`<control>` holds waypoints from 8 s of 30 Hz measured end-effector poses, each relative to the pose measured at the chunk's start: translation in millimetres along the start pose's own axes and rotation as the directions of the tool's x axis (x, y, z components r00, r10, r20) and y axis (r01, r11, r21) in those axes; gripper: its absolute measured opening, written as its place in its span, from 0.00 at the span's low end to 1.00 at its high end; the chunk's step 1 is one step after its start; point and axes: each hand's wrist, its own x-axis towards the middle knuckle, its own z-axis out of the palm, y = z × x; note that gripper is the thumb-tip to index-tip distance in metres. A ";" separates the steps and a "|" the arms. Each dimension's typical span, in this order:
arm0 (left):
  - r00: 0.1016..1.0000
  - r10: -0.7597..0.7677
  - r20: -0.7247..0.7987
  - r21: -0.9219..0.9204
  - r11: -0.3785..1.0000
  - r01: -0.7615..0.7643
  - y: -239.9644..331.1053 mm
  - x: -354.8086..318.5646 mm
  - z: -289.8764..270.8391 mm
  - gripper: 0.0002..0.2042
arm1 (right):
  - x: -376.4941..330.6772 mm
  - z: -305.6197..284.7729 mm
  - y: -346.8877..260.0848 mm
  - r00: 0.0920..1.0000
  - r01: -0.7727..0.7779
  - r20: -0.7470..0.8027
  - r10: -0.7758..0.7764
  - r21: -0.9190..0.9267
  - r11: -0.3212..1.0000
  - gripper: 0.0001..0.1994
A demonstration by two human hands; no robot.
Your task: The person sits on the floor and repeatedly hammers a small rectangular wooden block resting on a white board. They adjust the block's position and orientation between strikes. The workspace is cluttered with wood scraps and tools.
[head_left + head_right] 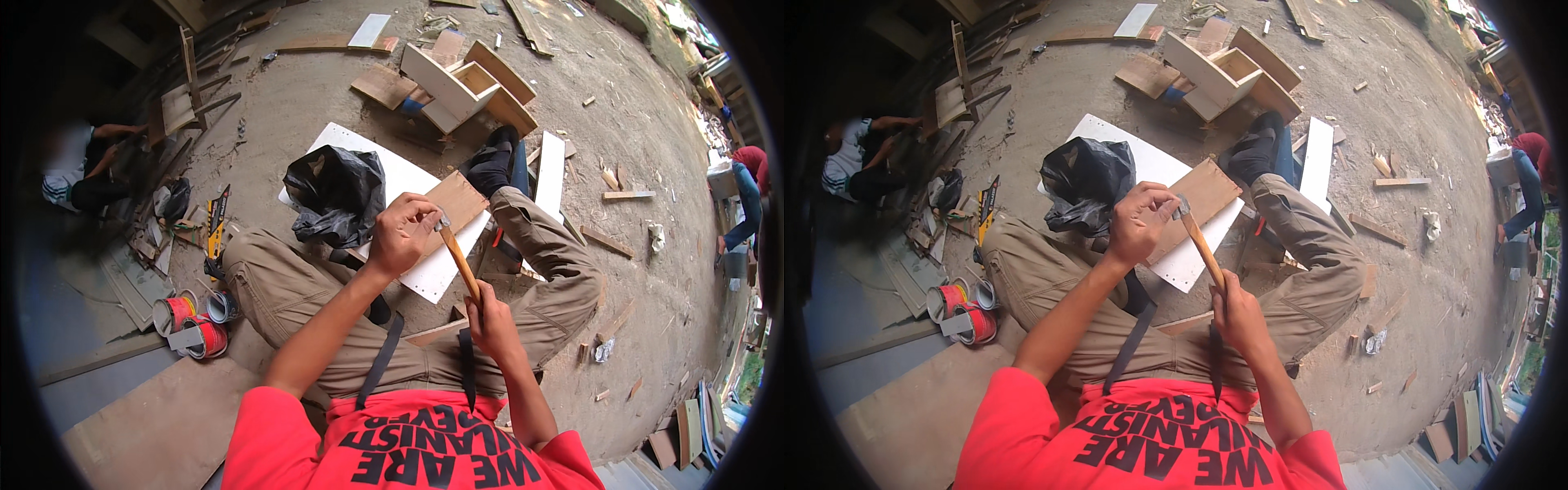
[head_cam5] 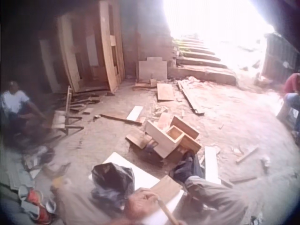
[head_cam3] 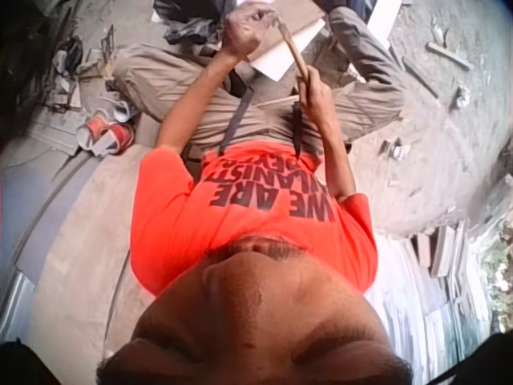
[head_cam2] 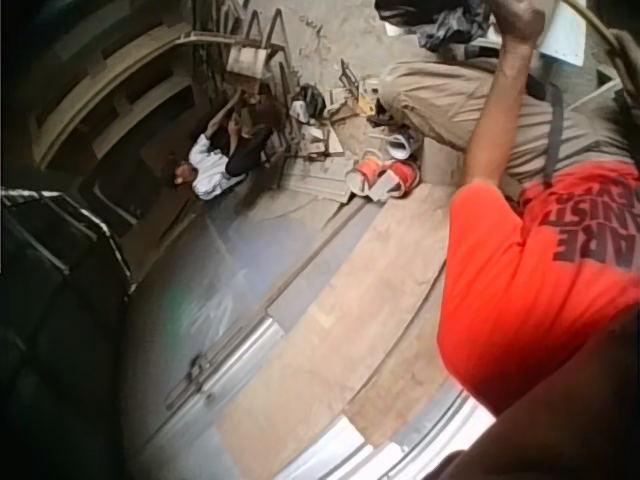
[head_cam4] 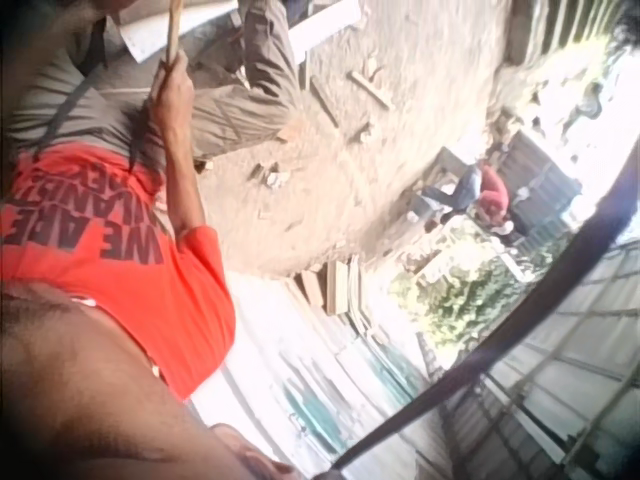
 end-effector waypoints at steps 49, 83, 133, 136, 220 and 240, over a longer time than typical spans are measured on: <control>0.959 -0.053 -0.278 0.705 0.666 0.242 -66.9 26.1 -93.3 0.22 | 37.6 47.8 7.5 0.954 -0.087 -0.268 0.132 0.172 0.981 0.16; 0.936 -0.351 0.017 0.042 0.936 0.350 -30.2 24.9 -9.3 0.17 | 107.0 9.2 -21.2 0.815 0.402 -0.523 -0.249 0.201 0.894 0.19; 0.655 -0.523 0.545 0.626 0.773 0.097 -34.4 32.4 -3.8 0.43 | 125.6 -25.2 19.5 0.966 0.147 -0.151 -0.211 -0.348 0.926 0.11; 0.632 -0.535 0.560 0.611 0.782 0.121 -34.1 34.4 -6.3 0.44 | 127.0 -28.1 17.0 0.986 0.080 -0.107 -0.131 -0.394 0.916 0.11; 0.750 -0.290 0.594 0.590 0.791 -0.162 -38.0 19.5 18.0 0.34 | 109.3 -11.4 68.3 0.886 0.009 -0.461 0.053 0.131 0.991 0.15; 0.873 -0.087 0.480 0.666 0.684 -0.298 -39.8 8.1 29.3 0.14 | 132.8 -114.6 27.5 0.942 0.284 0.294 -0.163 -0.436 0.854 0.23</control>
